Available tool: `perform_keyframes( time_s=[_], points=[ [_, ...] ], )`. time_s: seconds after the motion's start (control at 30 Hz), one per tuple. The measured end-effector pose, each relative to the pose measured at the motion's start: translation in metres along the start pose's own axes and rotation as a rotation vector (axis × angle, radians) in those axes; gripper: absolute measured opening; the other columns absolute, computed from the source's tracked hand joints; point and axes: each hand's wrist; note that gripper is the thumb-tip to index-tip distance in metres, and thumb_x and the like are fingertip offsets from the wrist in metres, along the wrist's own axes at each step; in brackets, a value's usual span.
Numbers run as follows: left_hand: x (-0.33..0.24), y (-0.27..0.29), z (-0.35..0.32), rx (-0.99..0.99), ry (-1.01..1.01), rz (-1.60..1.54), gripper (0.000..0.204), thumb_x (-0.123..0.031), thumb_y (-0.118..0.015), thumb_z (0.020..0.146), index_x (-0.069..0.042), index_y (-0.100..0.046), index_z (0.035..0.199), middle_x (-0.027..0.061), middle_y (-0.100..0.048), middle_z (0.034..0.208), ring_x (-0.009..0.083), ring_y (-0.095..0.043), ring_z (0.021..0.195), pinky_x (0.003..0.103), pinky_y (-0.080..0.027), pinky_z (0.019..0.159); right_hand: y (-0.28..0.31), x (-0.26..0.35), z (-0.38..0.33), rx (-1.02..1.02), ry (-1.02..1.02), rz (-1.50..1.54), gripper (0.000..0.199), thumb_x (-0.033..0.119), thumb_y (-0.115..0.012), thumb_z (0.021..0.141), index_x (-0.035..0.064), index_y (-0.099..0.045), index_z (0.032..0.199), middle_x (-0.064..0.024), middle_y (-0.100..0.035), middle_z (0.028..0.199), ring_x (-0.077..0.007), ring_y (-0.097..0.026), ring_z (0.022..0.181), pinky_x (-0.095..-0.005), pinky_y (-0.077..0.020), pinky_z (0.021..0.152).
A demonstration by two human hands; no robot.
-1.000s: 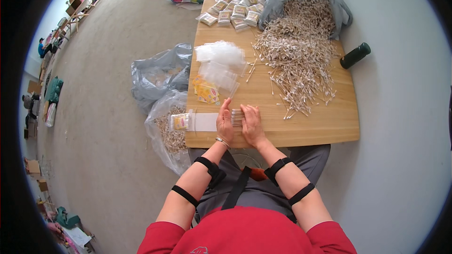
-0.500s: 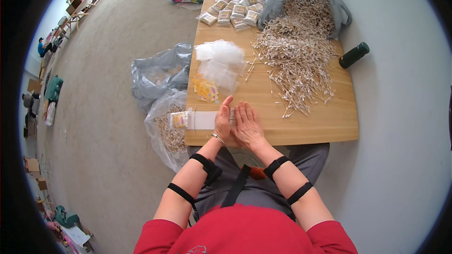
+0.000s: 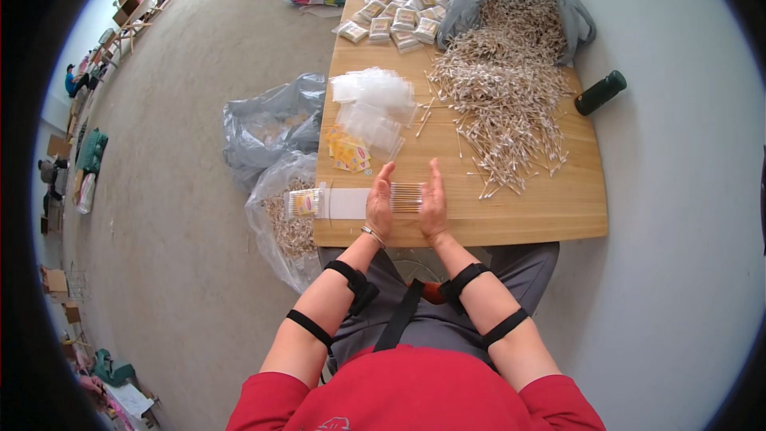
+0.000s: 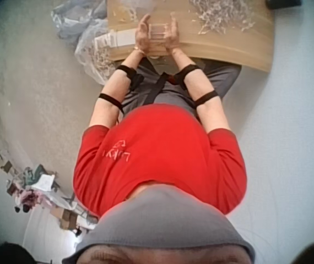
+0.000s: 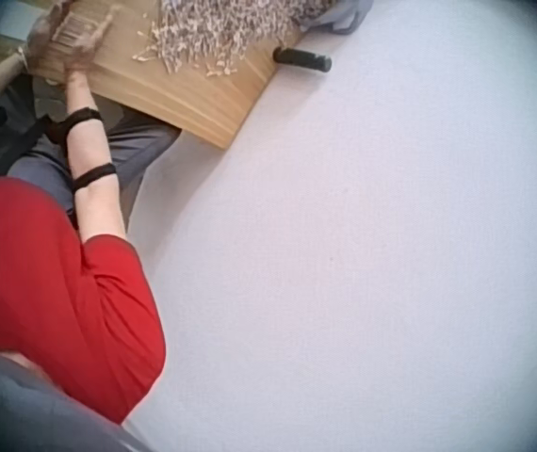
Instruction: Counting and placing cotton swabs into small plastic bags at a work table.
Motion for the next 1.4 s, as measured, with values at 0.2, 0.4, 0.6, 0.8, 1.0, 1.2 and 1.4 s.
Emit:
perform_keyframes(
  time_s=[0.2, 0.4, 0.6, 0.8, 1.0, 1.2, 1.4],
  points=[
    [-0.003, -0.003, 0.000, 0.024, -0.015, 0.054, 0.064, -0.046, -0.030, 0.099, 0.006, -0.034, 0.137, 0.0155, -0.036, 0.142, 0.0228, -0.029, 0.135, 0.033, -0.020, 0.112, 0.000, -0.006, -0.001, 0.029, 0.055, -0.110, 0.056, 0.018, -0.039, 0.093, -0.0056, -0.024, 0.142, -0.0209, -0.021, 0.150, -0.0300, -0.016, 0.141, -0.0366, -0.0137, 0.114],
    [0.002, 0.004, 0.000, 0.028, 0.021, -0.039, 0.066, -0.047, -0.030, 0.098, 0.006, -0.031, 0.138, 0.0153, -0.034, 0.143, 0.0226, -0.029, 0.134, 0.034, -0.019, 0.112, 0.015, 0.004, -0.023, 0.416, 0.213, -0.992, 0.082, 0.042, -0.051, 0.088, -0.0067, -0.015, 0.143, -0.0241, -0.010, 0.151, -0.0354, -0.006, 0.142, -0.0448, -0.0095, 0.114],
    [0.001, 0.004, 0.001, 0.047, 0.025, -0.120, 0.068, -0.049, -0.031, 0.097, 0.005, -0.031, 0.138, 0.0157, -0.033, 0.143, 0.0230, -0.027, 0.136, 0.035, -0.016, 0.114, 0.013, 0.010, -0.021, 0.533, 0.189, -1.132, 0.093, 0.053, -0.055, 0.082, -0.0055, -0.014, 0.143, -0.0229, -0.009, 0.151, -0.0350, -0.005, 0.142, -0.0458, -0.0085, 0.115],
    [0.002, 0.001, -0.001, 0.017, 0.008, -0.073, 0.068, -0.049, -0.032, 0.097, 0.006, -0.032, 0.137, 0.0165, -0.035, 0.142, 0.0235, -0.027, 0.136, 0.035, -0.016, 0.114, 0.014, -0.004, -0.014, 0.285, 0.197, -0.745, 0.071, 0.029, -0.051, 0.089, -0.0052, -0.018, 0.142, -0.0242, -0.015, 0.149, -0.0369, -0.012, 0.140, -0.0465, -0.0121, 0.114],
    [0.001, 0.003, -0.001, -0.006, -0.005, -0.012, 0.067, -0.048, -0.032, 0.098, 0.006, -0.034, 0.136, 0.0164, -0.036, 0.141, 0.0235, -0.030, 0.134, 0.035, -0.019, 0.113, -0.002, -0.007, -0.011, 0.170, 0.135, -0.459, 0.057, 0.016, -0.045, 0.090, -0.0058, -0.026, 0.139, -0.0245, -0.024, 0.146, -0.0374, -0.021, 0.137, -0.0460, -0.0167, 0.112],
    [0.003, 0.002, -0.001, -0.010, 0.013, -0.066, 0.066, -0.047, -0.032, 0.098, 0.007, -0.034, 0.136, 0.0159, -0.038, 0.140, 0.0225, -0.030, 0.134, 0.034, -0.020, 0.112, 0.018, -0.003, -0.011, 0.061, 0.118, -0.579, 0.065, 0.025, -0.047, 0.090, -0.0057, -0.021, 0.141, -0.0238, -0.021, 0.148, -0.0355, -0.017, 0.139, -0.0464, -0.0122, 0.113],
    [0.008, 0.004, -0.001, 0.004, 0.008, -0.126, 0.067, -0.047, -0.031, 0.098, 0.007, -0.032, 0.137, 0.0151, -0.035, 0.142, 0.0219, -0.028, 0.134, 0.034, -0.018, 0.113, 0.013, 0.002, -0.020, 0.488, 0.246, -1.077, 0.086, 0.042, -0.054, 0.084, -0.0072, -0.014, 0.142, -0.0243, -0.013, 0.150, -0.0356, -0.008, 0.141, -0.0459, -0.0072, 0.115]
  ],
)
Point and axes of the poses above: each hand's wrist, its own z-axis towards the middle knuckle, its own y-axis out of the back of the hand, x = y × z
